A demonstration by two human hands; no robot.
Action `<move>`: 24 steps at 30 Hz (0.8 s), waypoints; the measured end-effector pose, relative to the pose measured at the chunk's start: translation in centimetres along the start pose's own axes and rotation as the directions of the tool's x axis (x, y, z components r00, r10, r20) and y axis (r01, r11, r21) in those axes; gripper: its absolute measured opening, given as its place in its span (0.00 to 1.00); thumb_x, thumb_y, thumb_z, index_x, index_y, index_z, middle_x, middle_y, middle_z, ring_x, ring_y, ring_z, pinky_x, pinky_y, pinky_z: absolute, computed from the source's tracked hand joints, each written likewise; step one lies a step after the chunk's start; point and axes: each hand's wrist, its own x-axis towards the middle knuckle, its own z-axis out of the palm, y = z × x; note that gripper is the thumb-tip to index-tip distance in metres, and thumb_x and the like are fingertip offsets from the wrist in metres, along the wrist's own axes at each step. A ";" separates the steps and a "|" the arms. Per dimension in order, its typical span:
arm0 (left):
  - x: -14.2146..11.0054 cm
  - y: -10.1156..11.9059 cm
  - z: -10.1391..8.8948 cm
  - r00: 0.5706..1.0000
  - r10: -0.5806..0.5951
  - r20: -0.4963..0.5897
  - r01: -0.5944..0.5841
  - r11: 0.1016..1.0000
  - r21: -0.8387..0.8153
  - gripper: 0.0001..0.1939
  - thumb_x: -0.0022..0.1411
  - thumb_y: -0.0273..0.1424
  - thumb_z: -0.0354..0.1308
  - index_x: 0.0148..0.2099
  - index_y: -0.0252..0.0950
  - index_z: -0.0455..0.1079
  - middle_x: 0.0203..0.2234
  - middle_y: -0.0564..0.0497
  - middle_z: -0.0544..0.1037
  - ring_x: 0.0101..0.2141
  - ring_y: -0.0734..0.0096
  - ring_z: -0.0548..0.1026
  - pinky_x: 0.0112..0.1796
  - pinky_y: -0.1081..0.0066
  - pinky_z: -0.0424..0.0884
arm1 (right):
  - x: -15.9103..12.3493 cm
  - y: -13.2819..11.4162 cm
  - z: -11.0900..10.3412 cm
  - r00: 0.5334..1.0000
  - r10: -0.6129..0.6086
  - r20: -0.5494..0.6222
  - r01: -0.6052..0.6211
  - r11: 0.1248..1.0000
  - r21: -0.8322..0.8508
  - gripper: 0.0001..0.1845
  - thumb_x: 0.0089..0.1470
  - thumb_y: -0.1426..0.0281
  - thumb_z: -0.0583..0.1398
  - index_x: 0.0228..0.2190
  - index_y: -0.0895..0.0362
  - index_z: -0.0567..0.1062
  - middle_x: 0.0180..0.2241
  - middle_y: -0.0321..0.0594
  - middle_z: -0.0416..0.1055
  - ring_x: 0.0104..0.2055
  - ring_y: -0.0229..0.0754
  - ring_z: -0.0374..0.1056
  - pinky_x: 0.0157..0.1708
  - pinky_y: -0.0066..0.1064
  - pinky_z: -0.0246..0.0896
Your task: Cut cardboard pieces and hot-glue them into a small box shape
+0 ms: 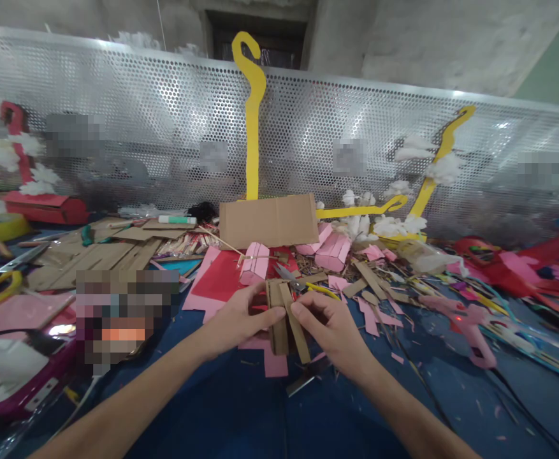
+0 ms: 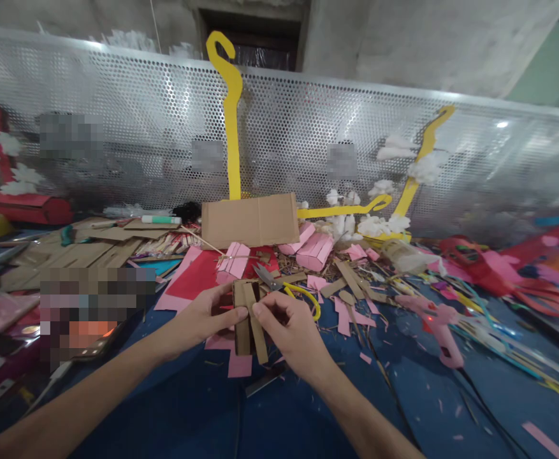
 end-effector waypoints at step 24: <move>0.5 -0.7 0.7 0.980 0.150 -0.131 -0.140 0.987 0.083 0.23 0.62 0.43 0.67 0.52 0.33 0.73 0.48 0.40 0.82 0.47 0.54 0.81 0.45 0.60 0.78 | -0.3 -0.4 0.8 0.996 0.062 0.063 -0.067 0.995 0.076 0.17 0.63 0.57 0.60 0.28 0.56 0.72 0.23 0.33 0.69 0.22 0.36 0.67 0.23 0.27 0.63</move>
